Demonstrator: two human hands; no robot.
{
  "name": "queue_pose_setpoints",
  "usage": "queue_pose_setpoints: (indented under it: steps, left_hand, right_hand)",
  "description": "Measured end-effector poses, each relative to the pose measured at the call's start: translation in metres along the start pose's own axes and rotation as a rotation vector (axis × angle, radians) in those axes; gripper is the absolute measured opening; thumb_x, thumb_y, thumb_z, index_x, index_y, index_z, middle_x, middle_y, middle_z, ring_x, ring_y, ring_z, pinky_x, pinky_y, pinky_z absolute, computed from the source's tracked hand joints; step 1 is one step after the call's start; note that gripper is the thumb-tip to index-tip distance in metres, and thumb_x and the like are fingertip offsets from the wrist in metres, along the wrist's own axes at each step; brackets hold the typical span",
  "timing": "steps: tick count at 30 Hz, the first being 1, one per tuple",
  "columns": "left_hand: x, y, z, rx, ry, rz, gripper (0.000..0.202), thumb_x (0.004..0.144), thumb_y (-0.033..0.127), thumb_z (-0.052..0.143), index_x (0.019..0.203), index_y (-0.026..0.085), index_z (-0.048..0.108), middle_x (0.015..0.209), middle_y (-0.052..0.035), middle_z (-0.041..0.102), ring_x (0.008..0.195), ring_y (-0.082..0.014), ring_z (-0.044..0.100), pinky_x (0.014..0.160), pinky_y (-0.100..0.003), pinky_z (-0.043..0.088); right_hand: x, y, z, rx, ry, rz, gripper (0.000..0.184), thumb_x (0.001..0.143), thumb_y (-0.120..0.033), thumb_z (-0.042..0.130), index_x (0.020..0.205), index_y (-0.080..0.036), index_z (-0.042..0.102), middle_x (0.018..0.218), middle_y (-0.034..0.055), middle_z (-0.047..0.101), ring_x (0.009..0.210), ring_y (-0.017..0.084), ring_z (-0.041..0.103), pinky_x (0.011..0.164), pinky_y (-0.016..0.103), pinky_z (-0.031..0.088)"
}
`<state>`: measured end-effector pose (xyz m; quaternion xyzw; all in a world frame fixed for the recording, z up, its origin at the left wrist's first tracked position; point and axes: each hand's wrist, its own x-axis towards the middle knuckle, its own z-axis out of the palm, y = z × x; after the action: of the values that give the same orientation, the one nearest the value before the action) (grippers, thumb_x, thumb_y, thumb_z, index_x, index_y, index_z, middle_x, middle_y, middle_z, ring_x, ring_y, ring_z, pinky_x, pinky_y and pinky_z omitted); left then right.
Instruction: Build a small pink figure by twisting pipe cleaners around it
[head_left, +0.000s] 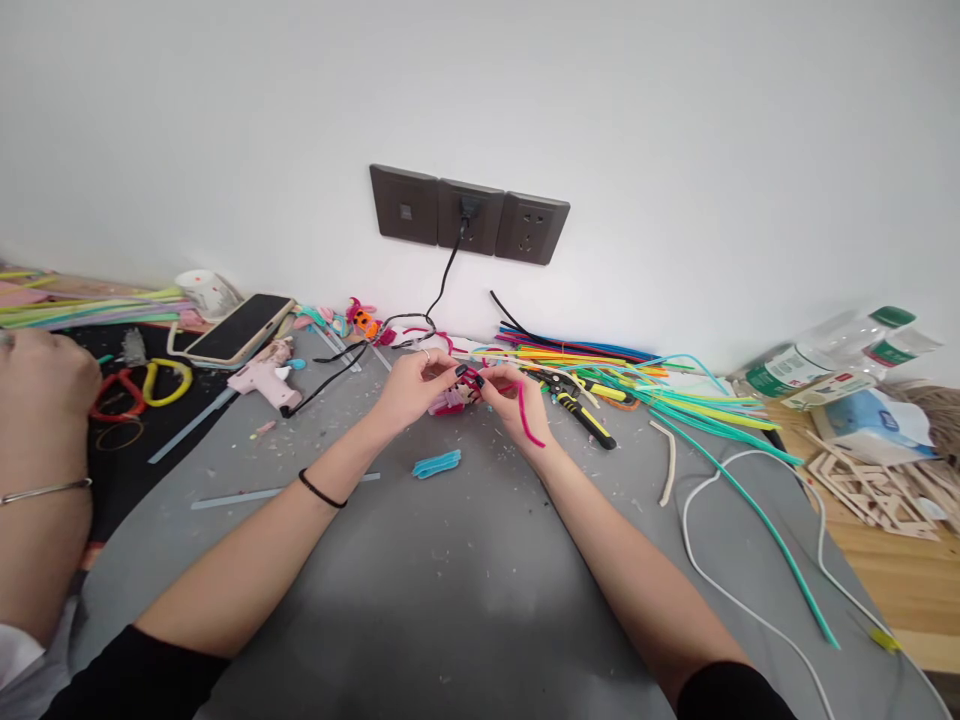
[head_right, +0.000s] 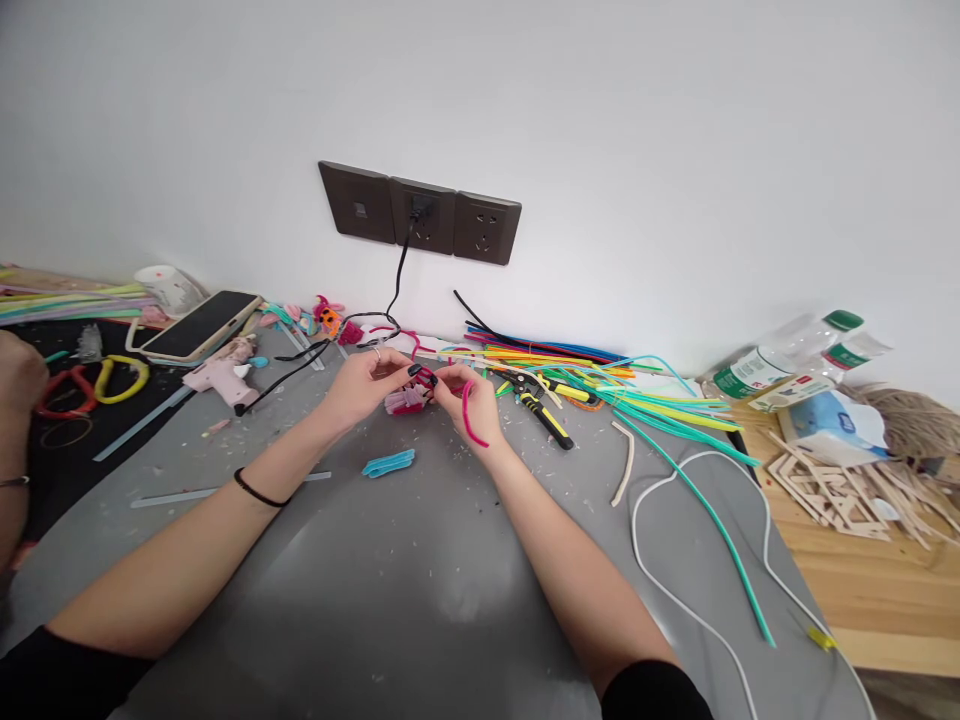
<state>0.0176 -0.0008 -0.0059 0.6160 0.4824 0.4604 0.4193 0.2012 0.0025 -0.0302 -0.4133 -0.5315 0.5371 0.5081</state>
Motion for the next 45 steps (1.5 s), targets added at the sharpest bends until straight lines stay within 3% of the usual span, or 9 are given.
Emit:
queue_pose_setpoints:
  steps: [10, 22, 32, 45]
  left_hand:
    - [-0.001, 0.001, -0.002, 0.133, -0.019, 0.048, 0.031, 0.08, 0.047, 0.068, 0.083, 0.016, 0.073, 0.081, -0.0087, 0.078, 0.073, -0.0228, 0.071, 0.069, -0.032, 0.053]
    - [-0.005, 0.003, 0.003, 0.085, -0.007, 0.058, 0.027, 0.08, 0.042, 0.064, 0.083, 0.016, 0.071, 0.084, -0.0094, 0.077, 0.077, -0.0222, 0.071, 0.074, -0.034, 0.055]
    - [-0.007, 0.009, 0.002, 0.096, -0.062, 0.063, 0.025, 0.083, 0.041, 0.064, 0.081, 0.017, 0.068, 0.079, -0.0079, 0.075, 0.071, -0.0204, 0.068, 0.066, -0.031, 0.052]
    - [-0.009, 0.011, 0.004, 0.09, -0.041, 0.021, 0.024, 0.083, 0.041, 0.066, 0.081, 0.017, 0.069, 0.079, -0.0073, 0.075, 0.07, -0.0194, 0.068, 0.067, -0.031, 0.053]
  right_hand:
    - [-0.004, -0.003, -0.004, -0.112, -0.041, -0.021, 0.032, 0.074, -0.05, 0.079, 0.083, -0.02, 0.072, 0.071, 0.0028, 0.072, 0.065, 0.018, 0.067, 0.067, 0.031, 0.055]
    - [-0.007, -0.001, 0.003, -0.019, -0.036, 0.013, 0.031, 0.074, -0.048, 0.08, 0.082, -0.02, 0.07, 0.072, 0.0018, 0.071, 0.063, 0.016, 0.065, 0.066, 0.03, 0.055]
    - [-0.006, 0.002, 0.001, 0.079, 0.017, 0.018, 0.038, 0.068, -0.054, 0.085, 0.081, -0.021, 0.072, 0.07, 0.001, 0.07, 0.062, 0.016, 0.062, 0.066, 0.032, 0.054]
    - [-0.004, -0.005, -0.005, 0.0, -0.07, 0.016, 0.041, 0.072, -0.058, 0.084, 0.083, -0.02, 0.073, 0.075, 0.0021, 0.072, 0.065, 0.015, 0.062, 0.065, 0.029, 0.053]
